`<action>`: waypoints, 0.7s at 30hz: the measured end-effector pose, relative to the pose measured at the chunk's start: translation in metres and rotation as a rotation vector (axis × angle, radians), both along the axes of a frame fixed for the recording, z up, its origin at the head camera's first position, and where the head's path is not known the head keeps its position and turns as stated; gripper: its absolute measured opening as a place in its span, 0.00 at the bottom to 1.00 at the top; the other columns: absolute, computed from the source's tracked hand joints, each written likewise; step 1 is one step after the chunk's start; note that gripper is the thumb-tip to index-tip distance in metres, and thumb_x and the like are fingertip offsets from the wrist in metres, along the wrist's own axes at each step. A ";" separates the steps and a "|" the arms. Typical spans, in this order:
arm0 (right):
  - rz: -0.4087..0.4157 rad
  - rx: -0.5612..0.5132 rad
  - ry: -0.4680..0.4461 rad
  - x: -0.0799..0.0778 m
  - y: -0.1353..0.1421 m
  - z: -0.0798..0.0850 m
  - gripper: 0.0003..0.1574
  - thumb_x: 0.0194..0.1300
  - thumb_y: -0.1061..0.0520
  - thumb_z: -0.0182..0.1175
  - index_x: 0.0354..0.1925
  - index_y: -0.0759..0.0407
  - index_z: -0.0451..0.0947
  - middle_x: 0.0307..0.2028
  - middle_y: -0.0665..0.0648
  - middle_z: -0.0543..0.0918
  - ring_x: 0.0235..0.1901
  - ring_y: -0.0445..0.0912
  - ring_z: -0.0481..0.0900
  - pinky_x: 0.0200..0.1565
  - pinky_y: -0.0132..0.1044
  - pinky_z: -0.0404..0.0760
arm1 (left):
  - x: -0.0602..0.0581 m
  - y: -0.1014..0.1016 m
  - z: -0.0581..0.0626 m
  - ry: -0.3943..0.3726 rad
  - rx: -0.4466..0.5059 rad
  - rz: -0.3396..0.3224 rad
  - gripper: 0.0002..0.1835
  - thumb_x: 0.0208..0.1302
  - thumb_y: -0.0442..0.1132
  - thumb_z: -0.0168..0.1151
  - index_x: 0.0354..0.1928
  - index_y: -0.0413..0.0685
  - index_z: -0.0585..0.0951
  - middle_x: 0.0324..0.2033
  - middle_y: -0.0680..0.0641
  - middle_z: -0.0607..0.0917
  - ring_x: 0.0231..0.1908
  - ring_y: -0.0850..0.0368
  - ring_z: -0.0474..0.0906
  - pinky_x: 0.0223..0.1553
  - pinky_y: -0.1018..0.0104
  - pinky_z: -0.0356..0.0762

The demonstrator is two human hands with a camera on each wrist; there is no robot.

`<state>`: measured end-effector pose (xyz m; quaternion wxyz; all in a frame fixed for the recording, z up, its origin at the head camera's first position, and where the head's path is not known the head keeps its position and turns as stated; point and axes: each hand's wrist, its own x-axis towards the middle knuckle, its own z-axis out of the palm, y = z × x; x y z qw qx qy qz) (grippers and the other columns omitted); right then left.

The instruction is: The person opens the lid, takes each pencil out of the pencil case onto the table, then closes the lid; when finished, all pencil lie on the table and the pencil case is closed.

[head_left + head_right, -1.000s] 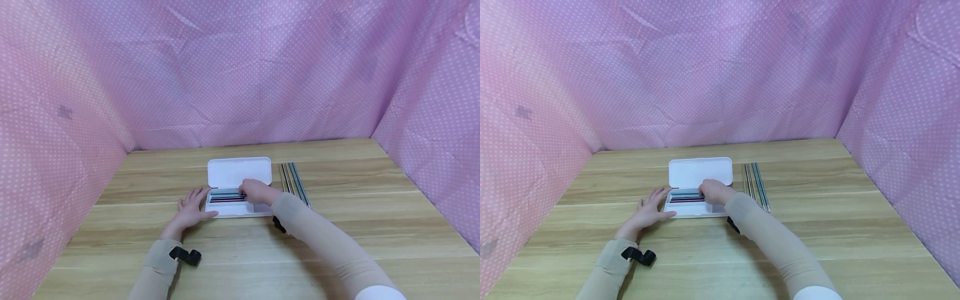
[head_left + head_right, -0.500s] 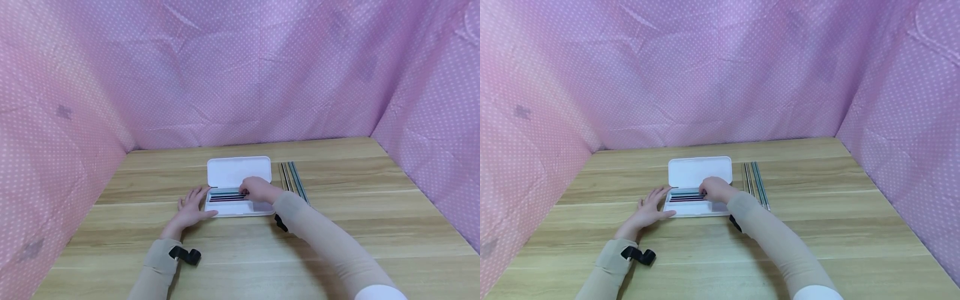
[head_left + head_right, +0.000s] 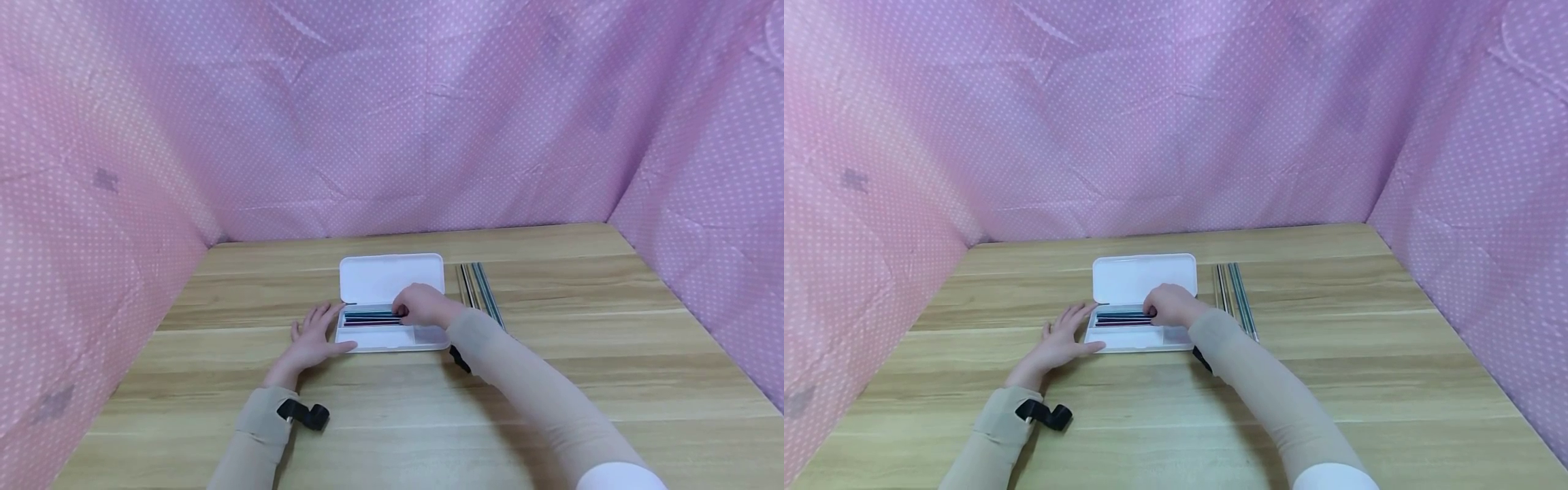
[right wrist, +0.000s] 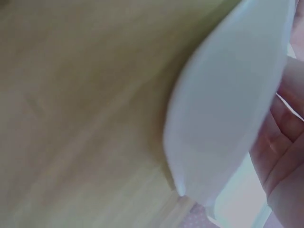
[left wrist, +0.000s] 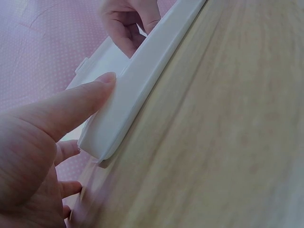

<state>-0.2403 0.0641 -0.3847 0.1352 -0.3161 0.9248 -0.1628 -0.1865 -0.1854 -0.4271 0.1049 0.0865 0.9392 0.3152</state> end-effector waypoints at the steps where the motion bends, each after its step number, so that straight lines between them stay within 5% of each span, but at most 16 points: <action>1: 0.001 -0.001 -0.002 0.000 0.000 0.000 0.11 0.59 0.61 0.65 0.42 0.57 0.85 0.36 0.51 0.86 0.35 0.42 0.77 0.48 0.38 0.76 | 0.000 0.000 0.000 0.000 -0.001 -0.001 0.48 0.51 0.60 0.68 0.72 0.59 0.58 0.72 0.36 0.49 0.71 0.34 0.35 0.61 0.30 0.22; 21: 0.047 -0.170 -0.029 0.002 0.001 0.002 0.10 0.61 0.62 0.63 0.42 0.59 0.83 0.32 0.51 0.83 0.33 0.40 0.75 0.42 0.34 0.76 | 0.000 0.000 0.000 -0.011 -0.029 0.013 0.49 0.51 0.62 0.67 0.71 0.53 0.58 0.72 0.36 0.49 0.71 0.34 0.35 0.62 0.30 0.22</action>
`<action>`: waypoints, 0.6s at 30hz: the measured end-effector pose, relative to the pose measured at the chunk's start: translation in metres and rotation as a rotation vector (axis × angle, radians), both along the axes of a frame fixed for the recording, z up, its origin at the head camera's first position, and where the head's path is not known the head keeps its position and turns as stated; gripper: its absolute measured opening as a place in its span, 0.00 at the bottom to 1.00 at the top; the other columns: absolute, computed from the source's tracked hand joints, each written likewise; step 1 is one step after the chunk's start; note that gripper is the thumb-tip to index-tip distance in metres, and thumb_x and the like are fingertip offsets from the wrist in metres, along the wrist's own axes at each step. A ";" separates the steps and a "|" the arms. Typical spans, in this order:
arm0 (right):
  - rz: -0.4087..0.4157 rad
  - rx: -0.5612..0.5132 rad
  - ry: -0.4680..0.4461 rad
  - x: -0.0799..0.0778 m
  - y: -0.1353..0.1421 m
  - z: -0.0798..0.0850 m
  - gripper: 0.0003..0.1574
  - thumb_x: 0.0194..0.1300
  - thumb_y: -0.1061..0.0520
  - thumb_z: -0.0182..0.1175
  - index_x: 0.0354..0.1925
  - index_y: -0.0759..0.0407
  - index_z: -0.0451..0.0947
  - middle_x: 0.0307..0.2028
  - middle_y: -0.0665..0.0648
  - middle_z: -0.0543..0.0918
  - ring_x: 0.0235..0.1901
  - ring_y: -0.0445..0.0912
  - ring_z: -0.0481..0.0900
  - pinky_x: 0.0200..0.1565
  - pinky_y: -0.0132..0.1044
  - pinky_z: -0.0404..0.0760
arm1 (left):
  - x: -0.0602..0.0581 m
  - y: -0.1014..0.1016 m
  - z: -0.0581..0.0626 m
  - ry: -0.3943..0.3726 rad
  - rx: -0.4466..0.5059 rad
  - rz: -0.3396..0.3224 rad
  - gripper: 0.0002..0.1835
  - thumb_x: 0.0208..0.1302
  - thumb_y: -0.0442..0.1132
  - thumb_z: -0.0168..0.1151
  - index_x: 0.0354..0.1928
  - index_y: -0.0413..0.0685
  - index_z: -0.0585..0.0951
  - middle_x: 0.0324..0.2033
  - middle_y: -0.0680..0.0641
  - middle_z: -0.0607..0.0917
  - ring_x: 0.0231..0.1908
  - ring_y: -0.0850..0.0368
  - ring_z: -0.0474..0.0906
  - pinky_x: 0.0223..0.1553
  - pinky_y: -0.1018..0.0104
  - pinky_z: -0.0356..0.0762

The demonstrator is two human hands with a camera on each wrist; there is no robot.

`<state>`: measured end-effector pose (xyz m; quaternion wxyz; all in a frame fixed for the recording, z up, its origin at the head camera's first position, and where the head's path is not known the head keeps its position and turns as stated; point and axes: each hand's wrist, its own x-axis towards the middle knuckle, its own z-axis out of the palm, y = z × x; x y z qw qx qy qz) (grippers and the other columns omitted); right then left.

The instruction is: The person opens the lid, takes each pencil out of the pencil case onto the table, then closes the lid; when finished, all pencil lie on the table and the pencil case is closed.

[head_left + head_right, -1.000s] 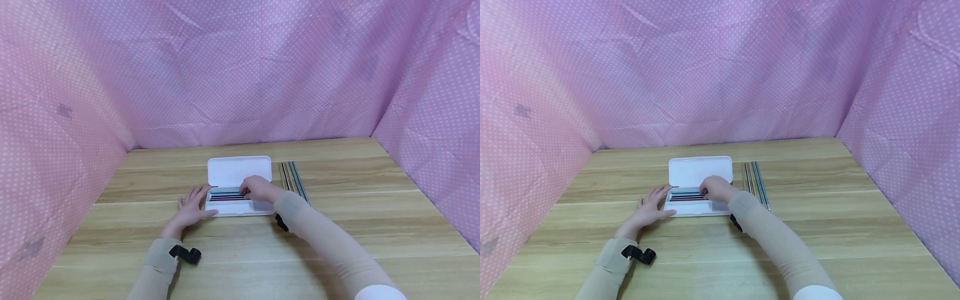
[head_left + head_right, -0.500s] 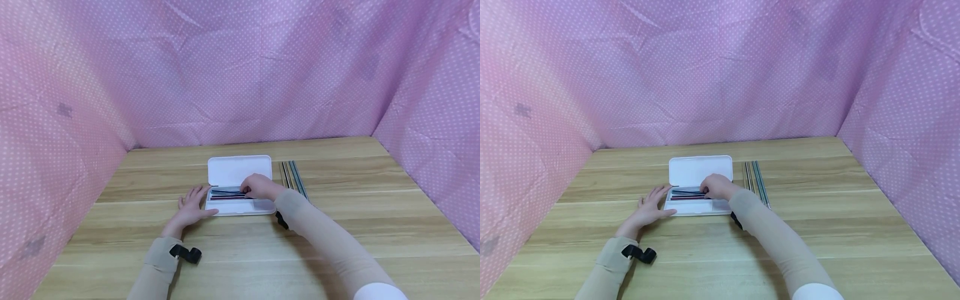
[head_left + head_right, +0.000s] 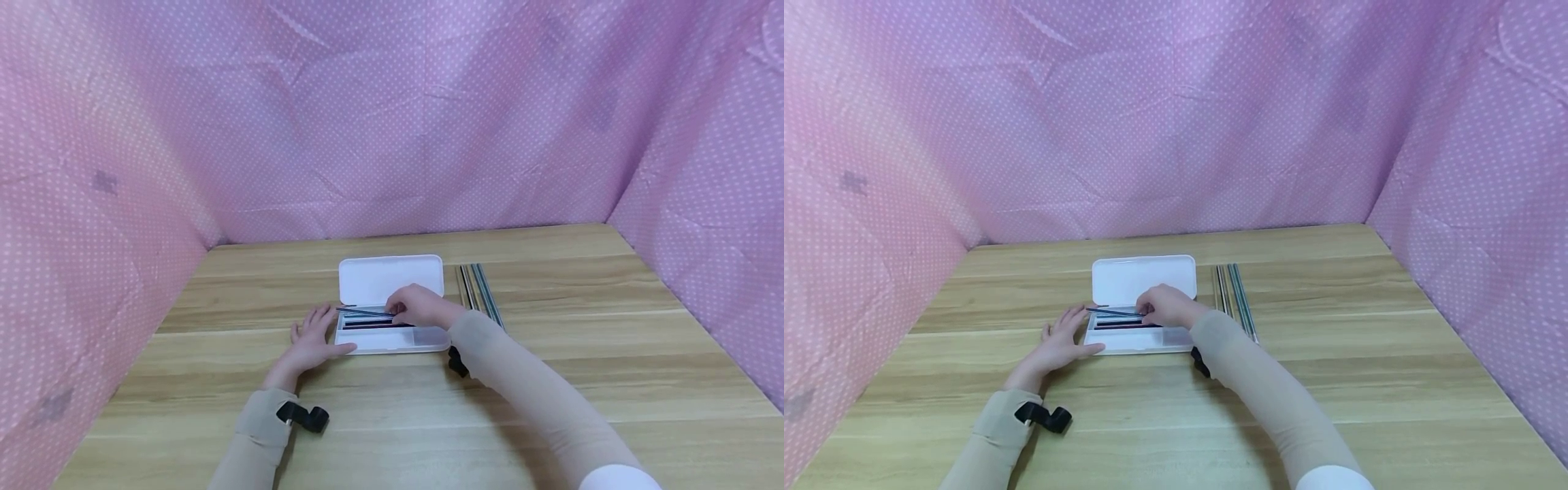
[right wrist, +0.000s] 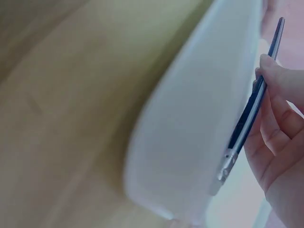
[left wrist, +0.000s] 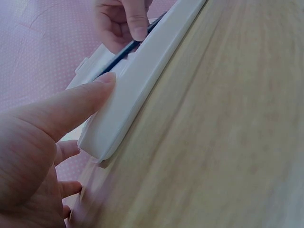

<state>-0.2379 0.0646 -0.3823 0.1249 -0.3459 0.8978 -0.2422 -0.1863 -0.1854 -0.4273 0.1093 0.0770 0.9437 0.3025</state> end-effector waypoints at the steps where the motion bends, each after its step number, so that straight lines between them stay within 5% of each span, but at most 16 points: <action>1: -0.006 -0.014 -0.003 0.001 0.000 0.001 0.10 0.61 0.62 0.63 0.42 0.58 0.83 0.33 0.51 0.83 0.33 0.40 0.76 0.43 0.34 0.76 | 0.000 0.000 0.000 -0.003 0.000 0.002 0.49 0.51 0.61 0.67 0.71 0.53 0.58 0.73 0.37 0.48 0.71 0.35 0.34 0.62 0.31 0.22; 10: -0.014 -0.184 -0.047 0.010 0.001 0.014 0.10 0.62 0.61 0.63 0.43 0.58 0.83 0.35 0.51 0.84 0.36 0.40 0.77 0.44 0.34 0.76 | 0.000 0.001 0.000 0.001 0.008 -0.008 0.48 0.52 0.60 0.67 0.72 0.57 0.57 0.73 0.38 0.48 0.71 0.34 0.34 0.61 0.29 0.22; 18: -0.074 -0.339 -0.156 0.021 0.017 0.009 0.12 0.63 0.61 0.61 0.45 0.61 0.81 0.37 0.53 0.83 0.37 0.42 0.76 0.42 0.33 0.76 | 0.000 0.001 0.001 0.008 0.016 -0.004 0.48 0.51 0.60 0.68 0.72 0.58 0.58 0.72 0.36 0.49 0.71 0.34 0.35 0.61 0.29 0.23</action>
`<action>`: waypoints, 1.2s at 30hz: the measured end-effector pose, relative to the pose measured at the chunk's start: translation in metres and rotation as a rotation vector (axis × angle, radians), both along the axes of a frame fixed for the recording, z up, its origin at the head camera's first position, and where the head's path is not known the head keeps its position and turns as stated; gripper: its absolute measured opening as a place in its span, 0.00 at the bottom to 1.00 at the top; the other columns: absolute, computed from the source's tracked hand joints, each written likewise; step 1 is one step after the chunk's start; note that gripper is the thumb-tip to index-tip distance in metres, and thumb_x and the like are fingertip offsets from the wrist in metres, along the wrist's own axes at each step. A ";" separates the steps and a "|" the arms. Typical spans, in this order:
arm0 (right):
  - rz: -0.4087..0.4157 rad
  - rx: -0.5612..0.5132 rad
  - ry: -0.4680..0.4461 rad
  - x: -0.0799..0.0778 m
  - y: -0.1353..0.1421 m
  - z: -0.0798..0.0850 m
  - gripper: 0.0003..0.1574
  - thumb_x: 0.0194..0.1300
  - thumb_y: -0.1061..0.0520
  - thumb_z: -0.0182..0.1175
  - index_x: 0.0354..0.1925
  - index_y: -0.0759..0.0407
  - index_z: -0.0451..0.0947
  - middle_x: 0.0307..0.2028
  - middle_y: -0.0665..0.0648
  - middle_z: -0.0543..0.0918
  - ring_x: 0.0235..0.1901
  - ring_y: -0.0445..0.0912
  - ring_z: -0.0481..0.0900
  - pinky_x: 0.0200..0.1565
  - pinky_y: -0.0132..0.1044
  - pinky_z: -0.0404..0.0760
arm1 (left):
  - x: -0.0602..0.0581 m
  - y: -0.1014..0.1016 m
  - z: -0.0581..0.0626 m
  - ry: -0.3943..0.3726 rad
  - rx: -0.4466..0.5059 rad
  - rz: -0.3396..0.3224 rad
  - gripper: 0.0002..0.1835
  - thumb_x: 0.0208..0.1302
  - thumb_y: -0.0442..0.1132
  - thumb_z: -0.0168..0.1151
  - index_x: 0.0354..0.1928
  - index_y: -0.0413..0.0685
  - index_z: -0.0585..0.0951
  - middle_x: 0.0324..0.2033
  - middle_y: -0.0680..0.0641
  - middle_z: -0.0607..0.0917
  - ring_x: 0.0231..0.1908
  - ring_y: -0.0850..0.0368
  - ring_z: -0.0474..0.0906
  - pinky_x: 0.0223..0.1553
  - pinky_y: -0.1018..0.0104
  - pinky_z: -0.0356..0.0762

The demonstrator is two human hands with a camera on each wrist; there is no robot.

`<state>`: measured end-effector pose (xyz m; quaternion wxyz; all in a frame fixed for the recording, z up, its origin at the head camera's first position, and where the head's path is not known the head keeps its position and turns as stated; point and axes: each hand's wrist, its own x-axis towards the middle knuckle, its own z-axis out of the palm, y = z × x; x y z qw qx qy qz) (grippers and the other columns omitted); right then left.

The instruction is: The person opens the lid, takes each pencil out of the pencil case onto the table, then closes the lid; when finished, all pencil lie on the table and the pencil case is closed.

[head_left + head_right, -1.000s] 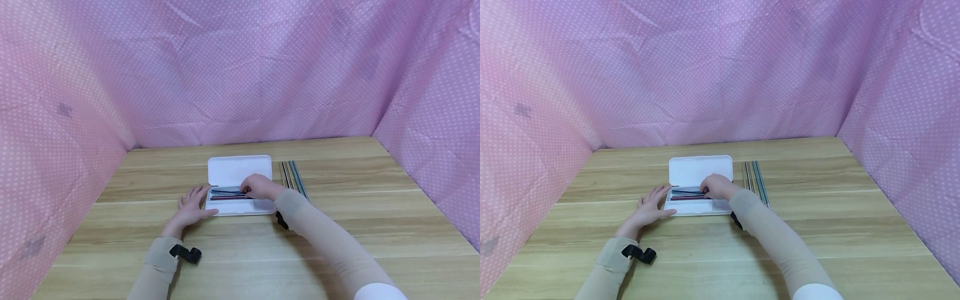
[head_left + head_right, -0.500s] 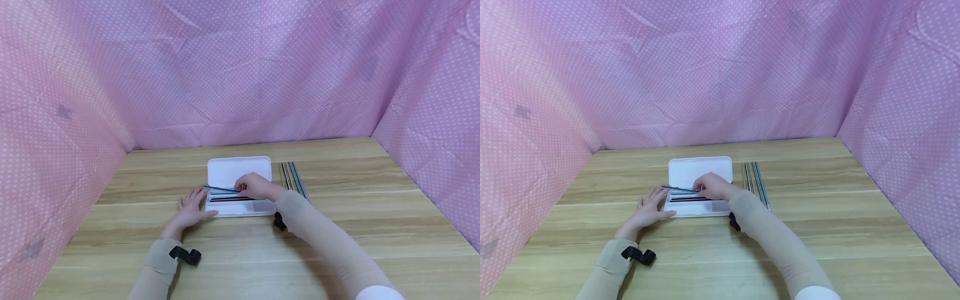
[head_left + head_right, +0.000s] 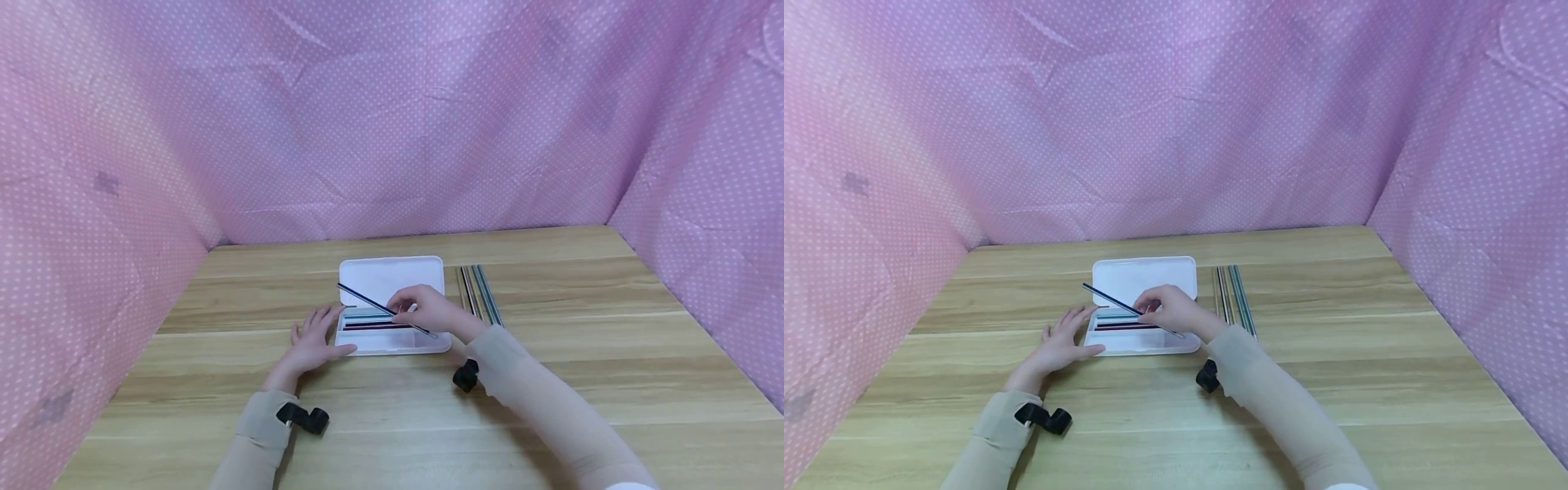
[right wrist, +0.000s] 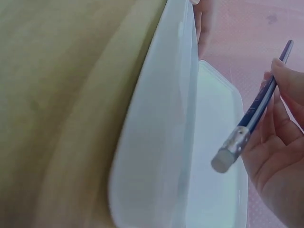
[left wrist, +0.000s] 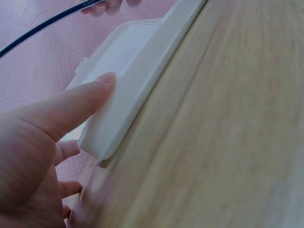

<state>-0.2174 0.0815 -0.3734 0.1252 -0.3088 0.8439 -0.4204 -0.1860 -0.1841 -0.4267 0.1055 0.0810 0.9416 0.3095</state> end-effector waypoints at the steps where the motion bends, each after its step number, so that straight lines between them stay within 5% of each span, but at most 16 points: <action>1: -0.006 -0.016 -0.006 0.001 0.002 -0.001 0.12 0.62 0.62 0.62 0.45 0.61 0.81 0.37 0.54 0.83 0.37 0.42 0.76 0.42 0.33 0.76 | 0.000 0.000 0.000 0.003 0.000 0.000 0.48 0.51 0.60 0.68 0.72 0.58 0.58 0.72 0.36 0.49 0.71 0.34 0.35 0.61 0.29 0.23; 12: -0.112 -0.108 -0.129 0.015 0.031 -0.011 0.14 0.62 0.60 0.63 0.47 0.61 0.80 0.37 0.53 0.80 0.39 0.44 0.73 0.44 0.36 0.74 | -0.001 -0.001 -0.001 0.008 0.003 -0.001 0.48 0.51 0.60 0.68 0.72 0.60 0.58 0.72 0.36 0.49 0.71 0.34 0.35 0.61 0.29 0.23; 21: -0.180 -0.126 -0.139 0.025 0.063 -0.018 0.14 0.61 0.62 0.63 0.47 0.63 0.80 0.38 0.55 0.81 0.38 0.44 0.74 0.41 0.33 0.76 | 0.001 0.000 0.000 -0.003 0.010 -0.004 0.48 0.51 0.60 0.68 0.72 0.59 0.57 0.72 0.37 0.49 0.71 0.34 0.35 0.62 0.30 0.22; 36: -0.251 -0.278 -0.260 0.020 0.127 -0.016 0.24 0.61 0.56 0.63 0.50 0.72 0.73 0.36 0.51 0.80 0.33 0.39 0.77 0.35 0.33 0.80 | 0.002 0.000 0.002 0.003 0.001 -0.002 0.48 0.52 0.60 0.68 0.72 0.59 0.57 0.72 0.37 0.48 0.71 0.34 0.35 0.62 0.30 0.23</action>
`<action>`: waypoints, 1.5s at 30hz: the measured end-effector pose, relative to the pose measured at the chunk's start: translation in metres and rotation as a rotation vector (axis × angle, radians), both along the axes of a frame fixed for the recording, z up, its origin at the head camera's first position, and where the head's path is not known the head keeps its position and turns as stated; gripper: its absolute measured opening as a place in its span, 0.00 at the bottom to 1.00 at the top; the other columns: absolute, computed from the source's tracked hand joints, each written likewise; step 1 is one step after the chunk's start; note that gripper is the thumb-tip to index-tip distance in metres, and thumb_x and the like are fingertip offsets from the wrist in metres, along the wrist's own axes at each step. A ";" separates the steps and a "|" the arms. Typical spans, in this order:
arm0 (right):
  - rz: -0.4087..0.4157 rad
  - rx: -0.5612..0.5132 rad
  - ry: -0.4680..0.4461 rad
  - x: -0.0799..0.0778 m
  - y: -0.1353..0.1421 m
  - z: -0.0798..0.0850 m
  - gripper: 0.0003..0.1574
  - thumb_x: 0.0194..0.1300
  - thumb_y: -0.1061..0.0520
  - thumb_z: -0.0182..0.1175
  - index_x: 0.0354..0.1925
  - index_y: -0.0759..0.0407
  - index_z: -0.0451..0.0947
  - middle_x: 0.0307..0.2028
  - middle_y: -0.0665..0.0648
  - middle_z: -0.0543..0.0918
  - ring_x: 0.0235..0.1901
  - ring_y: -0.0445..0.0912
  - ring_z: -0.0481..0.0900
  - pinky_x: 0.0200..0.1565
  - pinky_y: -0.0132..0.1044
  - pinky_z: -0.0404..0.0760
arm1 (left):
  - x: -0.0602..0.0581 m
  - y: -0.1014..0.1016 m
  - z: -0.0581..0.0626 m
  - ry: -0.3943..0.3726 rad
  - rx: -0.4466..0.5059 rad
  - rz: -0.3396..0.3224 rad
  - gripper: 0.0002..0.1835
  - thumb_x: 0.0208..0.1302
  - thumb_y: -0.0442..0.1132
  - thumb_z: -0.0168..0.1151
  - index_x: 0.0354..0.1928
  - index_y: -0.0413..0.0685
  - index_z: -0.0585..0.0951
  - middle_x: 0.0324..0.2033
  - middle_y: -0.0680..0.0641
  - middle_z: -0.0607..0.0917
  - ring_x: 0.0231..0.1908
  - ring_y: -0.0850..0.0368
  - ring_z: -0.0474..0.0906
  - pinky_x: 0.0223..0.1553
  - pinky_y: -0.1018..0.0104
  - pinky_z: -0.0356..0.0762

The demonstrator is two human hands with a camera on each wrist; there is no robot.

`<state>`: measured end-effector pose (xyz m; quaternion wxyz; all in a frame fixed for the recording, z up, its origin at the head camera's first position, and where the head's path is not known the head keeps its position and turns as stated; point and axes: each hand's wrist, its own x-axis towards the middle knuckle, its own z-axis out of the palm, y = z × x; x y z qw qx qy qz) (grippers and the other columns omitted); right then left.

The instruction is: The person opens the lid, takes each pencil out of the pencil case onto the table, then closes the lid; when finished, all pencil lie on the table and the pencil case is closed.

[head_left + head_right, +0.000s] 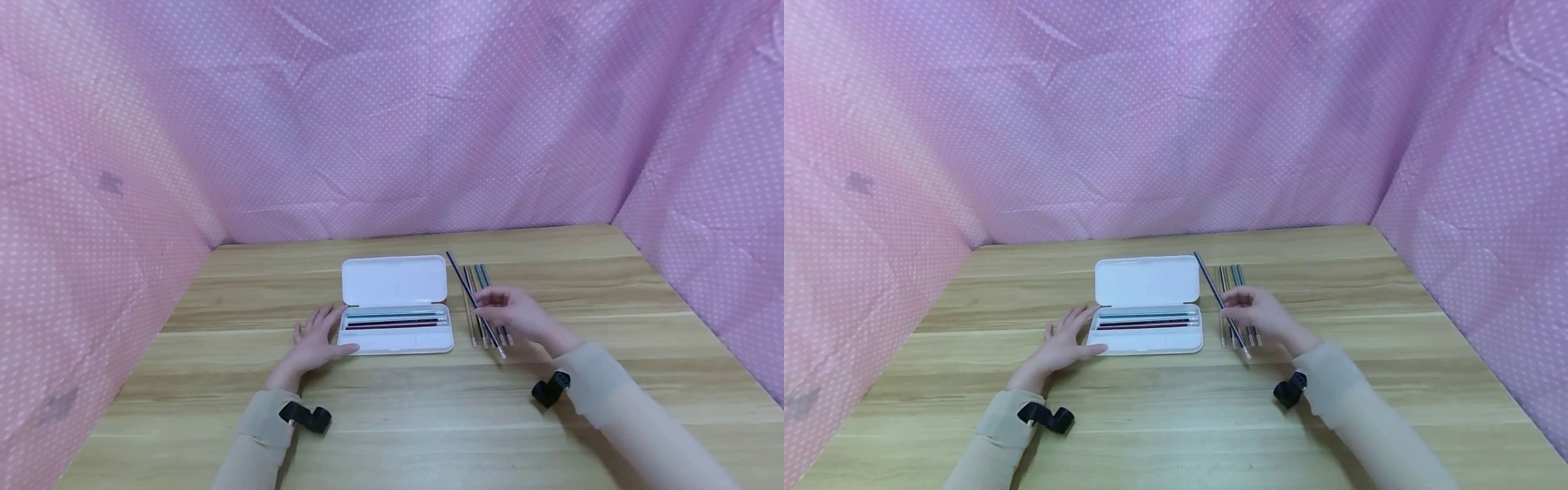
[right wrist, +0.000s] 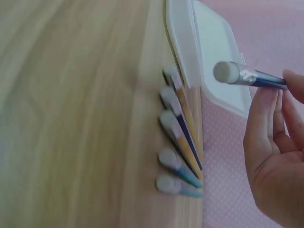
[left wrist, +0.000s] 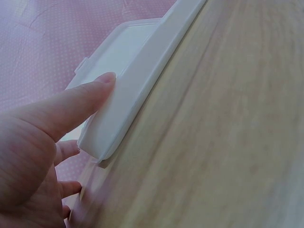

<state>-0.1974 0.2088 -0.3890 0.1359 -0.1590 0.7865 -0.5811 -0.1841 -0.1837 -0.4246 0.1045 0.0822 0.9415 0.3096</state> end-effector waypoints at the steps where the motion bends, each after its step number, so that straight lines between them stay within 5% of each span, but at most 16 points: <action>1: -0.004 -0.009 -0.002 -0.001 0.004 0.001 0.25 0.61 0.55 0.63 0.50 0.71 0.73 0.36 0.50 0.80 0.33 0.38 0.77 0.36 0.32 0.80 | 0.000 0.000 0.000 0.002 -0.001 0.000 0.48 0.52 0.59 0.68 0.72 0.59 0.57 0.72 0.37 0.49 0.71 0.34 0.35 0.62 0.30 0.23; 11: -0.168 0.001 -0.209 -0.016 0.038 0.000 0.25 0.65 0.60 0.58 0.55 0.74 0.67 0.34 0.41 0.80 0.35 0.34 0.78 0.39 0.30 0.79 | -0.002 0.001 0.001 0.010 0.005 -0.004 0.47 0.51 0.59 0.68 0.72 0.59 0.58 0.73 0.37 0.49 0.71 0.35 0.36 0.62 0.30 0.23; 19: -0.214 0.098 -0.214 -0.026 0.054 -0.008 0.32 0.66 0.57 0.57 0.60 0.78 0.62 0.36 0.42 0.80 0.37 0.33 0.78 0.42 0.27 0.78 | -0.003 0.001 0.001 0.010 0.008 -0.001 0.48 0.51 0.59 0.68 0.72 0.59 0.57 0.72 0.37 0.49 0.71 0.35 0.36 0.61 0.30 0.22; 26: -0.224 0.127 -0.249 -0.030 0.057 -0.012 0.28 0.66 0.60 0.57 0.58 0.77 0.65 0.38 0.49 0.80 0.37 0.35 0.78 0.43 0.29 0.80 | -0.003 0.000 -0.001 0.010 -0.005 0.001 0.48 0.51 0.60 0.68 0.72 0.60 0.57 0.72 0.37 0.49 0.71 0.35 0.36 0.61 0.29 0.23; 37: -0.299 0.436 -0.134 -0.040 0.046 -0.018 0.22 0.62 0.60 0.61 0.50 0.74 0.73 0.42 0.64 0.79 0.32 0.40 0.76 0.33 0.29 0.78 | 0.001 0.000 0.000 0.002 -0.002 0.004 0.48 0.51 0.59 0.68 0.72 0.59 0.58 0.72 0.37 0.50 0.72 0.36 0.36 0.62 0.30 0.23; 45: -0.300 0.496 -0.051 -0.042 0.039 -0.018 0.17 0.57 0.64 0.62 0.43 0.75 0.76 0.33 0.62 0.80 0.25 0.41 0.73 0.27 0.31 0.75 | 0.001 0.000 0.003 -0.006 0.026 -0.003 0.47 0.52 0.58 0.69 0.72 0.58 0.58 0.72 0.36 0.49 0.71 0.34 0.34 0.61 0.29 0.22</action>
